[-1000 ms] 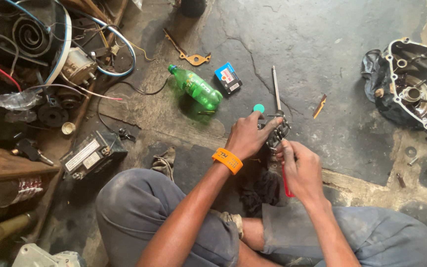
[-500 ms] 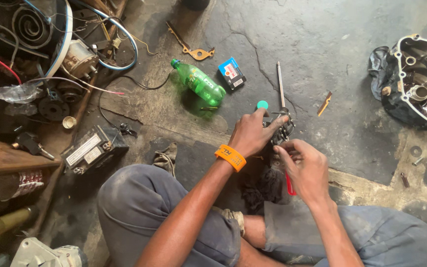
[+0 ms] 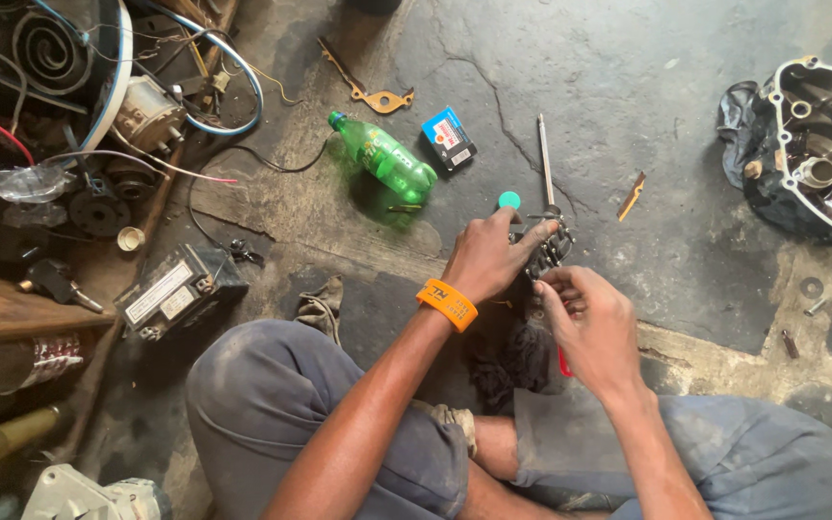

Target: The person sits cross-legged on the workshop floor and uses a long red-handled screwdriver to unscrew and adjust screws on a small black carburetor-like component, holding the part steady with the other hand and repositioning it repeatedly while working on different screws.

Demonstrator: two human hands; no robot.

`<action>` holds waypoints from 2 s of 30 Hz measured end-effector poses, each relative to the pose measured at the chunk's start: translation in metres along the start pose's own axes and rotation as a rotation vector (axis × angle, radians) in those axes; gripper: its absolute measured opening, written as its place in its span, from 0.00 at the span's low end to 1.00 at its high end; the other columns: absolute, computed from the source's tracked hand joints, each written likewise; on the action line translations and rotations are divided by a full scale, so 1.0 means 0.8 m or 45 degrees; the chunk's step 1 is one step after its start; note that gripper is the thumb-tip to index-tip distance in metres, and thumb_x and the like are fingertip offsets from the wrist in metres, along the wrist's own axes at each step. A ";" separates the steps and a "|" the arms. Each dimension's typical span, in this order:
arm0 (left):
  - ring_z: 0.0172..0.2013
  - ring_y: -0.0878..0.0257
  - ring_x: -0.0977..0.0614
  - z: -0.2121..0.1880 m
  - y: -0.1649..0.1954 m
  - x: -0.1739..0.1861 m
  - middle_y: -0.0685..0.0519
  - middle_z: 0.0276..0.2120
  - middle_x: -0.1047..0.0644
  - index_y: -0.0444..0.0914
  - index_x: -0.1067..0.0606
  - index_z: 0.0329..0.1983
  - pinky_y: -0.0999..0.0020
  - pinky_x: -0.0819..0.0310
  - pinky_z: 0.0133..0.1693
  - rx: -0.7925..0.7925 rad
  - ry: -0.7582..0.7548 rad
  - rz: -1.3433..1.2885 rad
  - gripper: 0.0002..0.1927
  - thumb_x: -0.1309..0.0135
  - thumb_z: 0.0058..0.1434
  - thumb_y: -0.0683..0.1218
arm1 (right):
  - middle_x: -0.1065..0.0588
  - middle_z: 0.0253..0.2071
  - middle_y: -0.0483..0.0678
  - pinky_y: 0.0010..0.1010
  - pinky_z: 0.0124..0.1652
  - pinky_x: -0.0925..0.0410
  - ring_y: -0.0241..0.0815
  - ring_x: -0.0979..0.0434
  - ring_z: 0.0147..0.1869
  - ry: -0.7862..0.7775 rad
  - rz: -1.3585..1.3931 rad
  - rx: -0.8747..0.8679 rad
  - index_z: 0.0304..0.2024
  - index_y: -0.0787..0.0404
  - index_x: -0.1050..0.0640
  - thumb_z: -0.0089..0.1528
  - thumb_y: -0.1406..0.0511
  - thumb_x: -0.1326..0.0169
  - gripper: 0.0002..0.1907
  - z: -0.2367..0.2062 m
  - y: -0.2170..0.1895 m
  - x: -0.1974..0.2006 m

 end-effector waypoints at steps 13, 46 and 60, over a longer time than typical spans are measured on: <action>0.36 0.36 0.16 -0.003 0.005 0.003 0.33 0.25 0.21 0.31 0.24 0.43 0.46 0.23 0.38 0.001 -0.031 -0.003 0.34 0.45 0.60 0.68 | 0.19 0.36 0.52 0.33 0.37 0.26 0.44 0.17 0.35 0.004 -0.034 0.044 0.41 0.64 0.19 0.60 0.67 0.38 0.09 -0.002 -0.001 0.001; 0.37 0.35 0.17 -0.001 0.004 -0.003 0.32 0.29 0.20 0.31 0.25 0.42 0.45 0.24 0.38 -0.033 -0.055 0.034 0.33 0.44 0.60 0.67 | 0.21 0.33 0.50 0.32 0.34 0.27 0.42 0.18 0.34 0.022 -0.046 0.083 0.41 0.64 0.20 0.59 0.68 0.38 0.09 -0.001 -0.010 0.002; 0.36 0.34 0.17 -0.003 0.013 0.005 0.32 0.28 0.21 0.30 0.27 0.43 0.45 0.23 0.38 -0.142 0.046 -0.026 0.33 0.43 0.59 0.67 | 0.20 0.33 0.52 0.35 0.35 0.27 0.44 0.18 0.33 -0.031 -0.138 -0.049 0.40 0.63 0.20 0.63 0.63 0.38 0.10 0.001 -0.002 -0.001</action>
Point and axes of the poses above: each hand's wrist, its own z-axis towards the middle knuckle, its own x-axis out of the back of the hand, y = z × x, the point moved 8 cm from there along z, towards the middle knuckle
